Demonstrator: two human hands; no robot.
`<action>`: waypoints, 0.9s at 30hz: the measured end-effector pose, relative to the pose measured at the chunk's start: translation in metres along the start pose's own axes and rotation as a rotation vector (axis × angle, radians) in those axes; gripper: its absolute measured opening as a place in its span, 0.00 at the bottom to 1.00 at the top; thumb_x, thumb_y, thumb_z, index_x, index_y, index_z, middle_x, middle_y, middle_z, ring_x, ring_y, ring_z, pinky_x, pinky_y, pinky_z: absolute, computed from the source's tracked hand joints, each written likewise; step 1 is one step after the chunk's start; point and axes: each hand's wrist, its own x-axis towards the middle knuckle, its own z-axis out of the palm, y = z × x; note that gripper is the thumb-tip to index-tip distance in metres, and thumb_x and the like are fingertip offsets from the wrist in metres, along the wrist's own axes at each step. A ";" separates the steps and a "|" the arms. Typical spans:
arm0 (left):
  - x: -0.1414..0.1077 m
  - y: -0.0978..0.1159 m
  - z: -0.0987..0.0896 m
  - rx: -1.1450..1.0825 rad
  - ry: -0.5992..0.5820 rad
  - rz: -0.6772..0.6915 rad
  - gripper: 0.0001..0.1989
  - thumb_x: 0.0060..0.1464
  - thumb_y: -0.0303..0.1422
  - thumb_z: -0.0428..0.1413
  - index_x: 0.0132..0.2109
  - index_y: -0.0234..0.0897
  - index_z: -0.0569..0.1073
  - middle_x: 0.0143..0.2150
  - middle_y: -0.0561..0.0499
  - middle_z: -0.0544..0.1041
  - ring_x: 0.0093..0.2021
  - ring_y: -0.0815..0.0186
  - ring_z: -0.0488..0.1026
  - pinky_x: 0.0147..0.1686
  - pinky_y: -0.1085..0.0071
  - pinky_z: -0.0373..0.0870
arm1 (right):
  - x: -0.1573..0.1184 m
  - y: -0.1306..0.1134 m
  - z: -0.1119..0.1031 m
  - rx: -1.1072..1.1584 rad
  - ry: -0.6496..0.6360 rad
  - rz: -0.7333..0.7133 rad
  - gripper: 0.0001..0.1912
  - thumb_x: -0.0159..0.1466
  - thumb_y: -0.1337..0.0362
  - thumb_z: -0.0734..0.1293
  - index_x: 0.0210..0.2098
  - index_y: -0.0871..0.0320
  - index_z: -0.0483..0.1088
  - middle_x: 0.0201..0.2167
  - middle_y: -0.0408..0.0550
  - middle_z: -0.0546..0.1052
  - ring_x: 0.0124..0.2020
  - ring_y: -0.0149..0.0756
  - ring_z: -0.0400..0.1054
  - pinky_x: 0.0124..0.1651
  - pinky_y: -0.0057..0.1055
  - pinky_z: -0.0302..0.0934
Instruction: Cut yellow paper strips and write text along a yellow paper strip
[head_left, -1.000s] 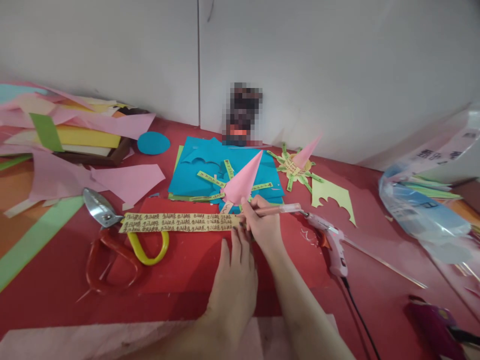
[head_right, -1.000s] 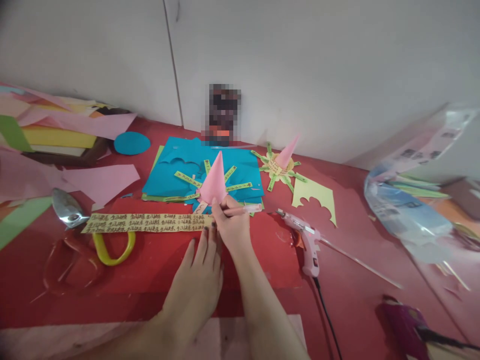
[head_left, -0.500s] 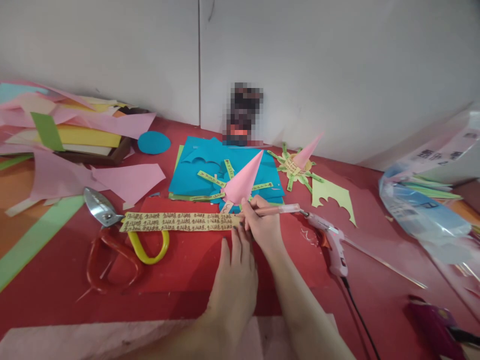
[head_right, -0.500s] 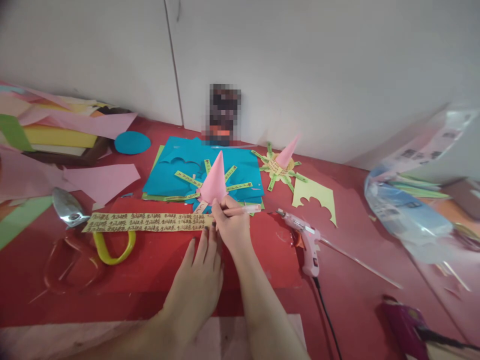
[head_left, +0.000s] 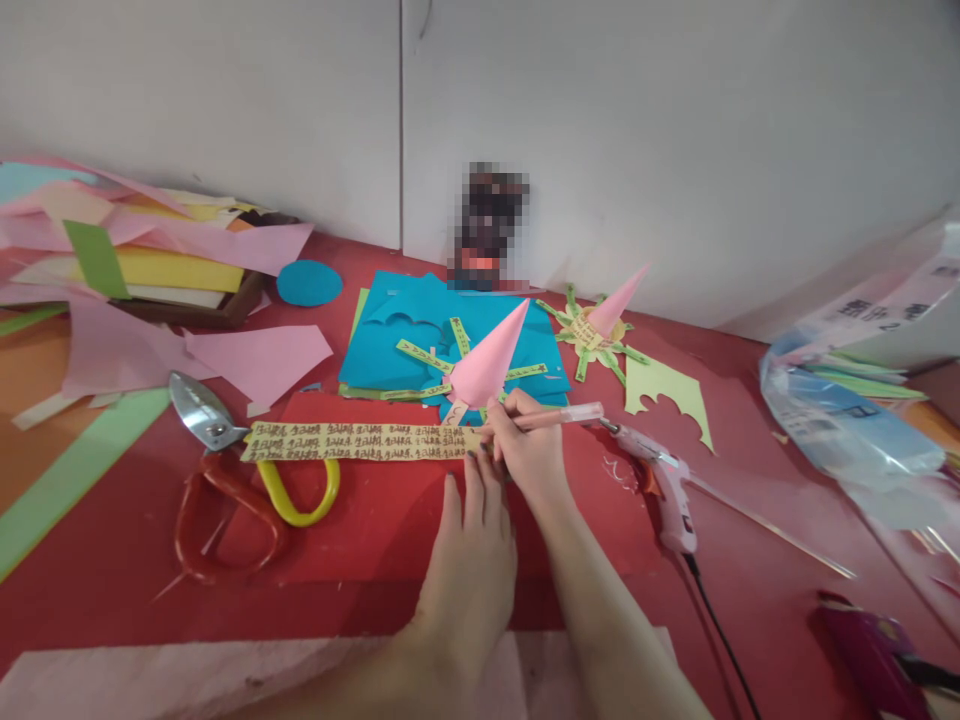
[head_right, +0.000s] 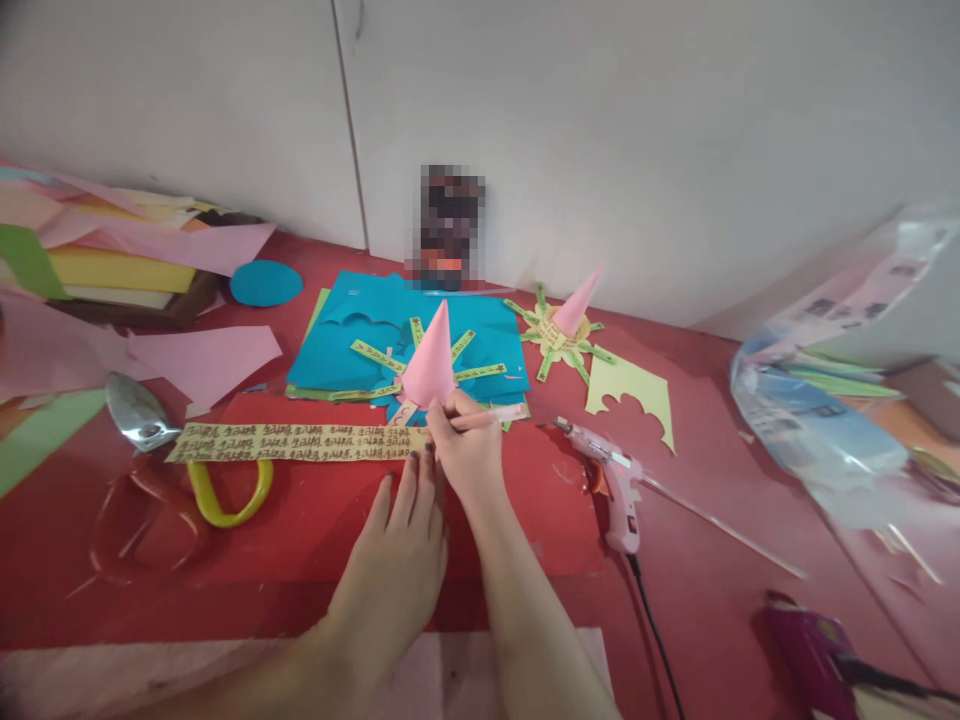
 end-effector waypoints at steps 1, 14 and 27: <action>0.000 0.000 0.000 0.001 -0.001 -0.002 0.23 0.50 0.31 0.49 0.53 0.30 0.73 0.58 0.36 0.68 0.59 0.47 0.63 0.52 0.54 0.64 | 0.000 0.000 0.000 0.004 -0.003 0.007 0.20 0.60 0.55 0.62 0.17 0.56 0.55 0.10 0.37 0.60 0.14 0.27 0.58 0.20 0.24 0.54; 0.000 0.000 0.002 -0.028 0.023 -0.004 0.23 0.50 0.30 0.50 0.53 0.27 0.72 0.59 0.34 0.67 0.59 0.46 0.62 0.53 0.53 0.63 | 0.000 0.001 0.000 -0.024 0.033 -0.012 0.19 0.59 0.57 0.62 0.17 0.55 0.54 0.10 0.37 0.61 0.16 0.28 0.62 0.22 0.24 0.56; -0.001 0.000 0.002 -0.015 0.020 0.006 0.23 0.50 0.30 0.48 0.53 0.27 0.72 0.59 0.34 0.67 0.59 0.46 0.62 0.53 0.53 0.64 | 0.001 0.001 -0.001 -0.011 0.035 0.012 0.19 0.60 0.56 0.62 0.17 0.55 0.55 0.08 0.37 0.61 0.14 0.28 0.60 0.19 0.24 0.55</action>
